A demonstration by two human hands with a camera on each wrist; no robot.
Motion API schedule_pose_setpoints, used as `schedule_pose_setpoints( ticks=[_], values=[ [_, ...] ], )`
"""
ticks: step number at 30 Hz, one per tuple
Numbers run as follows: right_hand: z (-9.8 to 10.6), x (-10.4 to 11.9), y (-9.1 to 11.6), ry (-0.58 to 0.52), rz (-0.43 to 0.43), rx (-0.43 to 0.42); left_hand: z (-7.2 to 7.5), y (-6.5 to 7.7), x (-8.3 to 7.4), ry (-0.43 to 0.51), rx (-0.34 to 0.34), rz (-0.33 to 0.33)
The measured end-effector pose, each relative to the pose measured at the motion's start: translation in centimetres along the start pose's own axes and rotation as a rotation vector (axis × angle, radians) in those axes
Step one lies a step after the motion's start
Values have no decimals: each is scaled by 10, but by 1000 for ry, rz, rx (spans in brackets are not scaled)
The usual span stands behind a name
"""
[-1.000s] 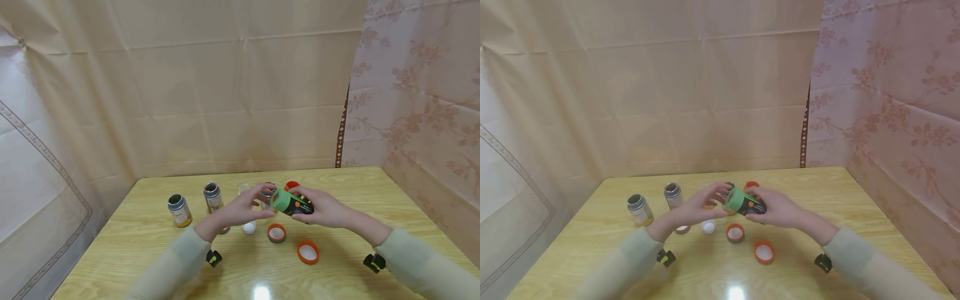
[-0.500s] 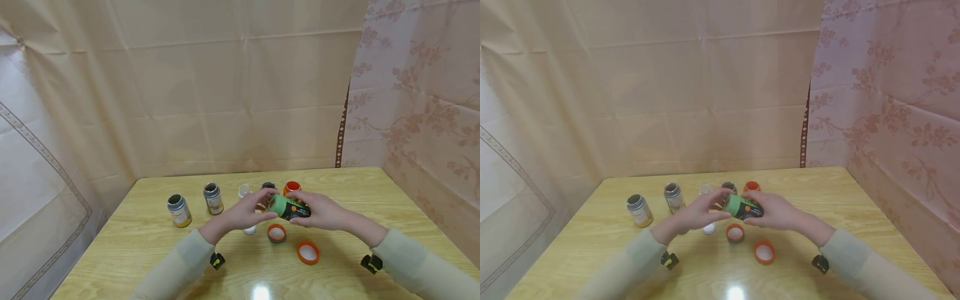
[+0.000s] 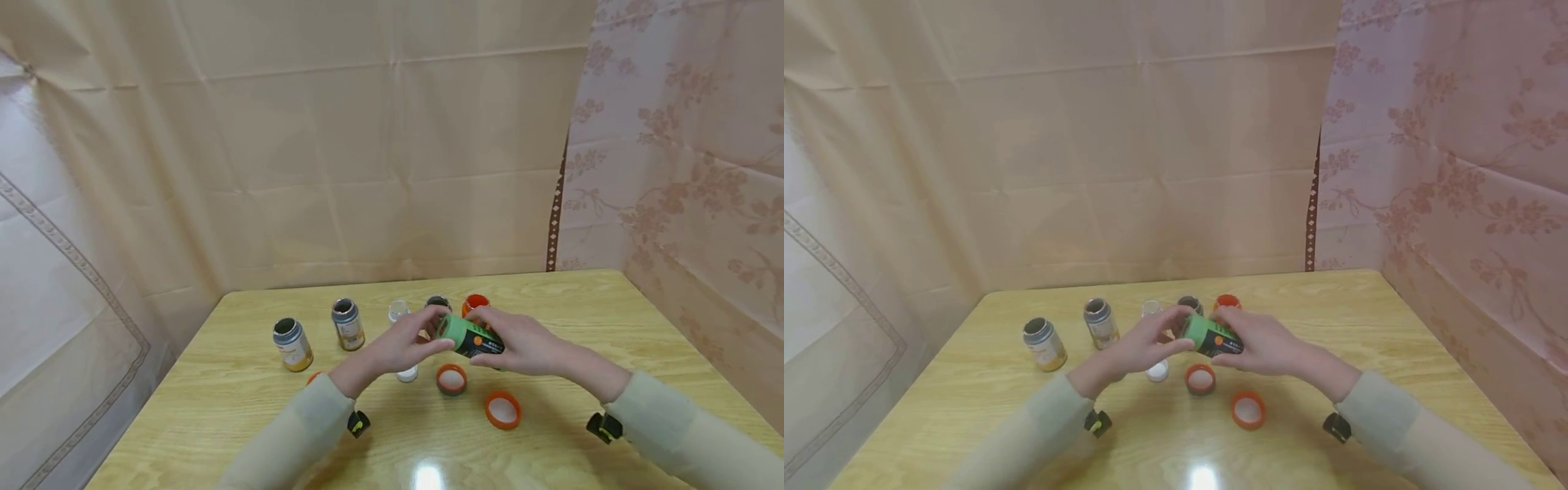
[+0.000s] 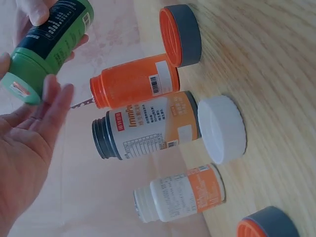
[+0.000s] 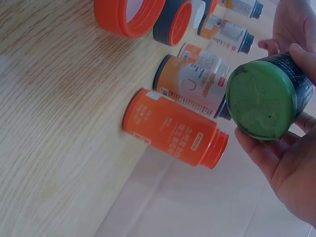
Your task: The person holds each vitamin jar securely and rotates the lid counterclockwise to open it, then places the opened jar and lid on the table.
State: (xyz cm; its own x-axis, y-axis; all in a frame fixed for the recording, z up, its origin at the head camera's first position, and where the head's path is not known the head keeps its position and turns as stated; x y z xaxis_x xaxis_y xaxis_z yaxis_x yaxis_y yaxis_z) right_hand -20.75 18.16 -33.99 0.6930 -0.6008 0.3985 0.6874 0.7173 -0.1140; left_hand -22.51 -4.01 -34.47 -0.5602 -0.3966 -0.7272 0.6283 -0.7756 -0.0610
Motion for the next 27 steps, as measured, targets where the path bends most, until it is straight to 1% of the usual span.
schedule_pose_setpoints(
  ticks=[2,5,8,12,15,17,19,21,23,27],
  values=[
    [0,0,0,10,-9,-2,0,1,-1,-38,5,28],
    [-1,0,1,15,-11,-7,0,1,-2,-113,7,51],
    [-1,0,1,17,-10,-12,3,2,0,-122,-7,42],
    [0,1,2,15,-13,-14,10,3,-2,-68,-9,-42],
    [1,1,2,18,-14,-14,13,4,-5,-55,10,-113],
    [1,1,3,22,-14,-13,14,3,-6,-61,20,-141],
    [1,0,3,20,-11,-15,14,3,-7,-67,26,-152],
    [1,0,3,17,-9,-15,13,3,-8,-66,27,-146],
    [1,-1,3,15,-7,-16,13,3,-9,-62,23,-120],
    [0,-1,4,5,-6,-13,11,2,-8,-71,13,-29]
  ],
)
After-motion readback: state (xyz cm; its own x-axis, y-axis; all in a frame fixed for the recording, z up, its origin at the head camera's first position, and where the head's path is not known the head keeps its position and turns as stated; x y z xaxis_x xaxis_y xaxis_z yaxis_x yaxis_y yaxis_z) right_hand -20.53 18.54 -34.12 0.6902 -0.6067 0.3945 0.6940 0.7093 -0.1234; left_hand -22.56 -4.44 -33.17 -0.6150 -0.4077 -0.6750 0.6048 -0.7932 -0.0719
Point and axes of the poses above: each hand's wrist, its own y-axis away from the middle knuckle, its own z-axis out of the back of the hand, x = y × z, the point moved 2 cm from there along -y, towards the middle knuckle, and after that the axes turned 9 degrees about x, right-handed, at the moved point
